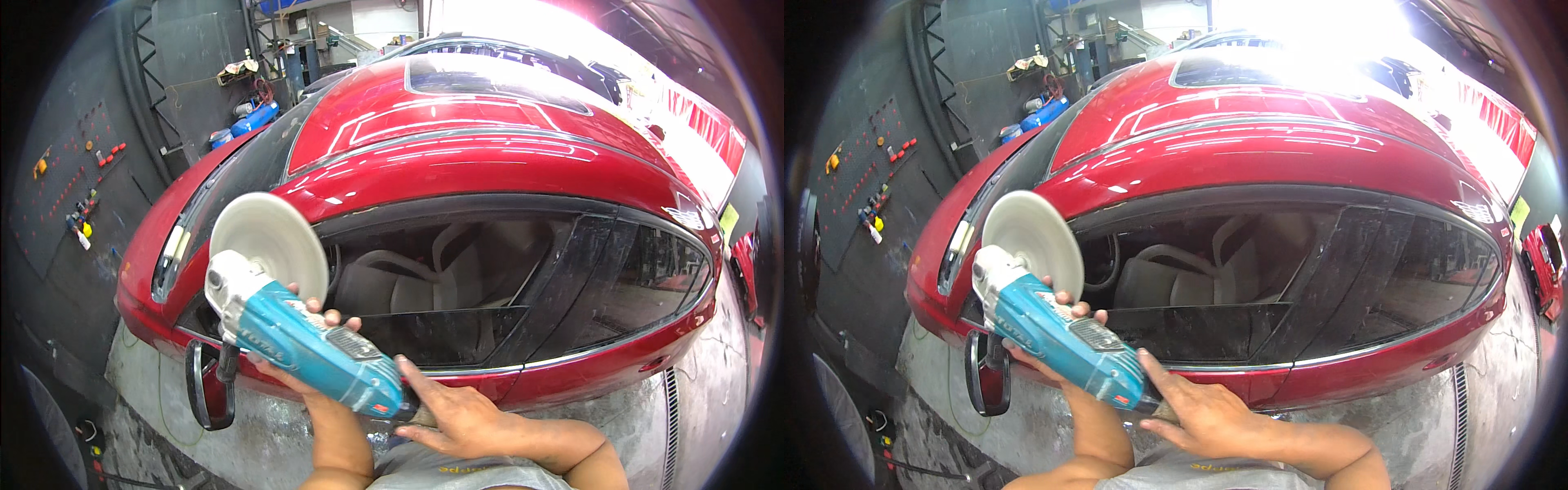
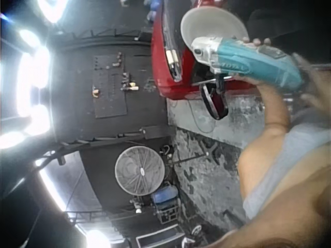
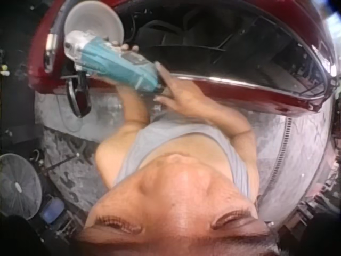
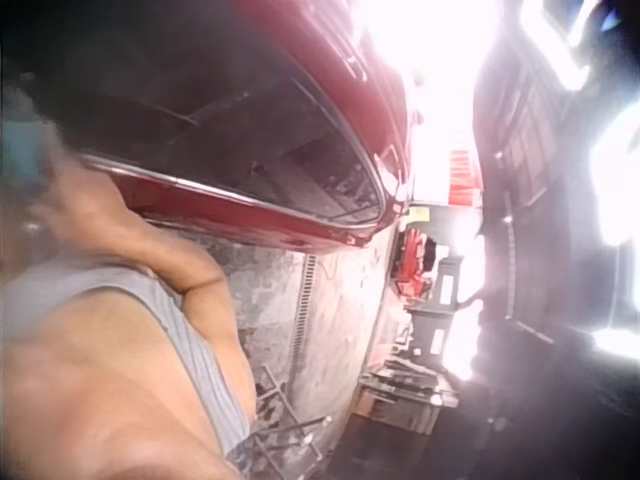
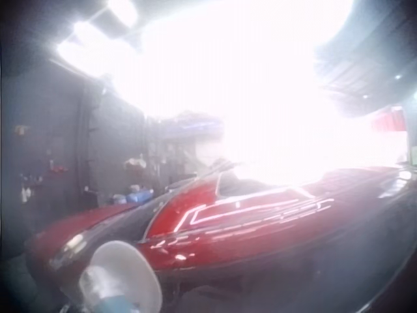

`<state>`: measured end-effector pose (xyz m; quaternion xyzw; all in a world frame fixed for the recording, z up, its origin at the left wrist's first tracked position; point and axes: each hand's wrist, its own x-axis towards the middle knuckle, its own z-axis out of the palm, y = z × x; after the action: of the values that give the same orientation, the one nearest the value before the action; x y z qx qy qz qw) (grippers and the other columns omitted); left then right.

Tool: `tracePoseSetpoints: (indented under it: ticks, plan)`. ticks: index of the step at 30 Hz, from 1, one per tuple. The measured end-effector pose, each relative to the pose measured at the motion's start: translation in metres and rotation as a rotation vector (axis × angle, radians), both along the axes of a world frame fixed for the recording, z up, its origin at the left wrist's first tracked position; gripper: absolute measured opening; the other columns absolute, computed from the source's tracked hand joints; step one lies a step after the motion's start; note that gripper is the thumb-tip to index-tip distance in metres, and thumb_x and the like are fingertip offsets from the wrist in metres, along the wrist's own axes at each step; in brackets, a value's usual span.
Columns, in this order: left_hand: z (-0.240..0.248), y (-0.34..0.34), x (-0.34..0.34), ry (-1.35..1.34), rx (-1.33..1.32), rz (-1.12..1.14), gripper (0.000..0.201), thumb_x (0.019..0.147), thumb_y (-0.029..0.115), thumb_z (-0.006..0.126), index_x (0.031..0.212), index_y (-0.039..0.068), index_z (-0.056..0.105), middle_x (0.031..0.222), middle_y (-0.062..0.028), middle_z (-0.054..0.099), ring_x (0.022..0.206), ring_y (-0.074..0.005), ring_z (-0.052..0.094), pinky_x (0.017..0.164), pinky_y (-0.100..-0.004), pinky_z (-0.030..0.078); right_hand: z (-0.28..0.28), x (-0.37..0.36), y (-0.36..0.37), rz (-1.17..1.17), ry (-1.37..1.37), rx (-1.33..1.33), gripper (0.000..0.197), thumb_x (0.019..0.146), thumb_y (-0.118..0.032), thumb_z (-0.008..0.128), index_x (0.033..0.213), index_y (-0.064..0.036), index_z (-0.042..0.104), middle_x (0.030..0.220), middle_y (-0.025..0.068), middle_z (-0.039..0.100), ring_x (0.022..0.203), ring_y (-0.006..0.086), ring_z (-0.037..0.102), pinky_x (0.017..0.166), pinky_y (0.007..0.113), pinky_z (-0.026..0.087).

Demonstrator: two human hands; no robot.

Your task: The person uses a rotary polisher to buff the exterior paint of a red car. They move the tool across the hood, side panels, and rear quarter panel in continuous overlapping passes.

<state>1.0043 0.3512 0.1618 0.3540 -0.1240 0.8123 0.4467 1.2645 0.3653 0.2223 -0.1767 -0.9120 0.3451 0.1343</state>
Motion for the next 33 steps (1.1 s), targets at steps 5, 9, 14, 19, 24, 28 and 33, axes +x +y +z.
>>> tracePoseSetpoints:
  ticks: [5, 9, 14, 19, 24, 28, 33]
  plan:
    - [0.003, 0.031, 0.073, 0.05, -0.085, -0.216, 0.122, 0.082, 0.074, 0.081, 0.169, 0.012, 0.021, 0.145, -0.0244, 0.054, 0.128, -0.0474, 0.062, 0.111, -0.0756, 0.045, -0.013, 0.061, -0.009, -0.312, -0.094, -0.245, 0.116, 0.093, -0.041, 0.083, 0.17, -0.0007, 0.006, 0.137, 0.0352, 0.065, 0.123, 0.0504, 0.068, 0.102, 0.054, 0.056]
    - [0.016, 0.053, 0.144, 0.318, -0.322, -0.447, 0.114, 0.078, 0.044, 0.092, 0.166, 0.005, 0.031, 0.148, -0.0228, 0.057, 0.136, -0.042, 0.061, 0.112, -0.0597, 0.054, -0.052, 0.131, -0.023, -0.589, 0.118, -0.066, 0.11, 0.086, -0.031, 0.091, 0.165, 0.004, 0.023, 0.127, 0.0285, 0.072, 0.116, 0.0408, 0.073, 0.103, 0.05, 0.055]
    - [0.054, 0.091, 0.233, 0.539, -0.41, -0.349, 0.087, 0.082, 0.037, 0.091, 0.149, 0.001, 0.049, 0.128, -0.0103, 0.063, 0.117, -0.0202, 0.062, 0.105, -0.0396, 0.052, -0.1, 0.2, -0.042, -0.93, 0.451, -0.326, 0.061, 0.089, -0.033, 0.088, 0.127, -0.0002, 0.054, 0.095, 0.0068, 0.067, 0.077, 0.0165, 0.064, 0.069, 0.032, 0.054]
    - [0.054, 0.091, 0.24, 0.522, -0.417, -0.33, 0.09, 0.082, 0.041, 0.09, 0.151, 0.002, 0.047, 0.128, -0.0112, 0.063, 0.116, -0.0212, 0.064, 0.104, -0.0398, 0.054, -0.102, 0.202, -0.042, -0.934, 0.421, -0.295, 0.06, 0.089, -0.036, 0.089, 0.124, -0.0012, 0.054, 0.091, 0.0074, 0.066, 0.073, 0.0152, 0.062, 0.065, 0.03, 0.051]
    - [0.016, 0.055, 0.173, 0.358, -0.384, -0.424, 0.113, 0.078, 0.05, 0.091, 0.163, 0.003, 0.033, 0.147, -0.0224, 0.058, 0.132, -0.0384, 0.064, 0.11, -0.0551, 0.055, -0.052, 0.152, -0.033, -0.693, 0.118, -0.064, 0.095, 0.086, -0.036, 0.092, 0.154, 0.004, 0.039, 0.116, 0.0228, 0.072, 0.103, 0.0329, 0.073, 0.094, 0.043, 0.056]
    - [0.002, 0.034, 0.11, 0.147, -0.255, -0.264, 0.129, 0.073, 0.068, 0.091, 0.166, 0.007, 0.026, 0.143, -0.0253, 0.059, 0.128, -0.0467, 0.064, 0.113, -0.0629, 0.05, -0.019, 0.093, -0.019, -0.471, -0.107, -0.247, 0.118, 0.085, -0.04, 0.091, 0.167, 0.0036, 0.017, 0.129, 0.0341, 0.069, 0.117, 0.0479, 0.071, 0.103, 0.049, 0.056]
    - [0.01, 0.009, 0.026, -0.049, -0.024, 0.004, 0.113, 0.092, 0.08, 0.064, 0.165, 0.003, 0.025, 0.142, -0.025, 0.057, 0.123, -0.046, 0.064, 0.115, -0.0723, 0.039, 0.006, 0.027, 0.004, 0.153, 0.041, 0.024, 0.109, 0.097, -0.027, 0.077, 0.169, 0.0059, 0.003, 0.146, 0.0406, 0.051, 0.126, 0.0488, 0.064, 0.107, 0.048, 0.053]
